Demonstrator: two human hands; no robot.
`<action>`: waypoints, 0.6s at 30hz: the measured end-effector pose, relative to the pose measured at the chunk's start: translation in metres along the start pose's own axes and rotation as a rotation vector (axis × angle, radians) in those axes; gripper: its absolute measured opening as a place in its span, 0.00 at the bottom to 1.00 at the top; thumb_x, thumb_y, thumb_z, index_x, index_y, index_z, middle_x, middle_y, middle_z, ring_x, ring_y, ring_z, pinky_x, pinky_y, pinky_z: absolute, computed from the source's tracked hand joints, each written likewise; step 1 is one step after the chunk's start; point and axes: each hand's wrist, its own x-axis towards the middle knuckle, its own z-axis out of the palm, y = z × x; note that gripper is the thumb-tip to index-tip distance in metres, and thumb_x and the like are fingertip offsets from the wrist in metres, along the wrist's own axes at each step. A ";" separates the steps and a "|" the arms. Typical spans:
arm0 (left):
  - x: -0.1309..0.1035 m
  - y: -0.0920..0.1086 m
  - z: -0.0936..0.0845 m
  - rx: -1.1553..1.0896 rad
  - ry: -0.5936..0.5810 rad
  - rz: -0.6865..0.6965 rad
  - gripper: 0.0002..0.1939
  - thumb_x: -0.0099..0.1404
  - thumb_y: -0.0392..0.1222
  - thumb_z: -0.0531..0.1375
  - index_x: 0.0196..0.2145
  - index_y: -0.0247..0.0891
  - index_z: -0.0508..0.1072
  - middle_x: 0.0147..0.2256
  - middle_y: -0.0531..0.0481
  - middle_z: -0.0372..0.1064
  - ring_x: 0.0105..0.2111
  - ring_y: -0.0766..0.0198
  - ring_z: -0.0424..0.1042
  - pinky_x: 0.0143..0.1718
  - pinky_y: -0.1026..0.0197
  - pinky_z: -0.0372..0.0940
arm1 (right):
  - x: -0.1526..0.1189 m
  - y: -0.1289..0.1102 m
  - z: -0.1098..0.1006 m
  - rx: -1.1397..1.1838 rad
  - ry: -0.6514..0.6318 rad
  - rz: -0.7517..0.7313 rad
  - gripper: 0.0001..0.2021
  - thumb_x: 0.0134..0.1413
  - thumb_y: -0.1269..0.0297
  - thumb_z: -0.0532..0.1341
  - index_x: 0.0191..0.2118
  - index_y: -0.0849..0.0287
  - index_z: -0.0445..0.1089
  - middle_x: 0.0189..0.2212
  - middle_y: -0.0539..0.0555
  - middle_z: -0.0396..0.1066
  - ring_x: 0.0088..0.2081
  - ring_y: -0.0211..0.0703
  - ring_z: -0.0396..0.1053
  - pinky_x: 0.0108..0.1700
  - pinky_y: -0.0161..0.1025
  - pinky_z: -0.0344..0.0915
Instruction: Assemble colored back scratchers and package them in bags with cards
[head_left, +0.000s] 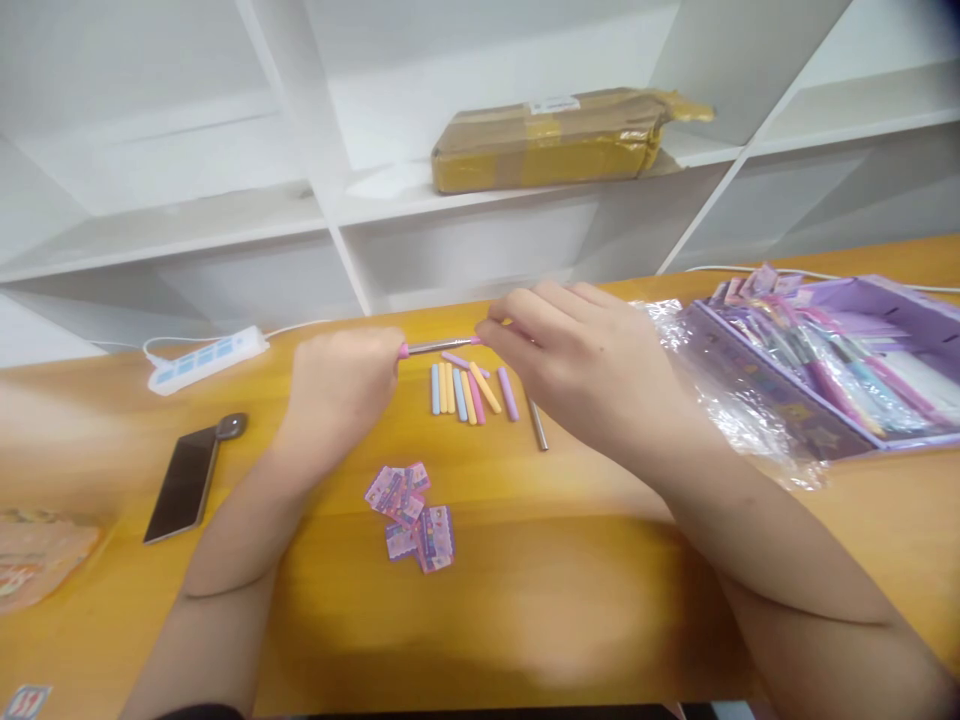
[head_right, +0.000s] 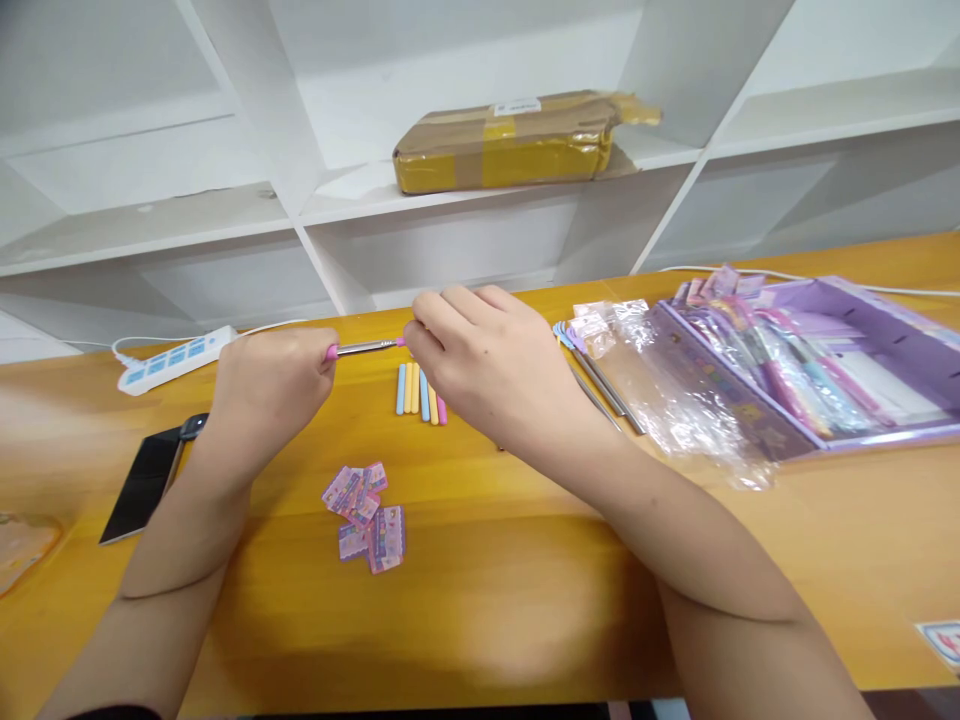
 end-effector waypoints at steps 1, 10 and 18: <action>0.000 0.000 0.000 0.005 0.006 -0.004 0.17 0.73 0.33 0.57 0.24 0.40 0.69 0.22 0.47 0.67 0.21 0.61 0.58 0.28 0.54 0.40 | 0.001 -0.001 0.000 -0.011 0.009 0.010 0.20 0.80 0.77 0.49 0.42 0.60 0.78 0.40 0.57 0.77 0.39 0.44 0.64 0.43 0.43 0.52; 0.001 -0.007 0.008 -0.006 0.073 0.009 0.18 0.71 0.33 0.56 0.23 0.40 0.68 0.21 0.48 0.64 0.21 0.60 0.57 0.27 0.54 0.41 | 0.004 0.006 0.006 -0.098 0.023 0.005 0.21 0.81 0.75 0.49 0.42 0.57 0.78 0.35 0.55 0.74 0.37 0.44 0.62 0.43 0.45 0.52; 0.023 -0.012 0.023 -0.046 0.033 -0.042 0.16 0.74 0.37 0.57 0.27 0.41 0.75 0.24 0.46 0.69 0.23 0.58 0.60 0.29 0.54 0.42 | 0.019 0.013 0.015 -0.065 0.010 0.149 0.24 0.83 0.68 0.49 0.39 0.56 0.81 0.35 0.57 0.74 0.37 0.43 0.59 0.44 0.45 0.51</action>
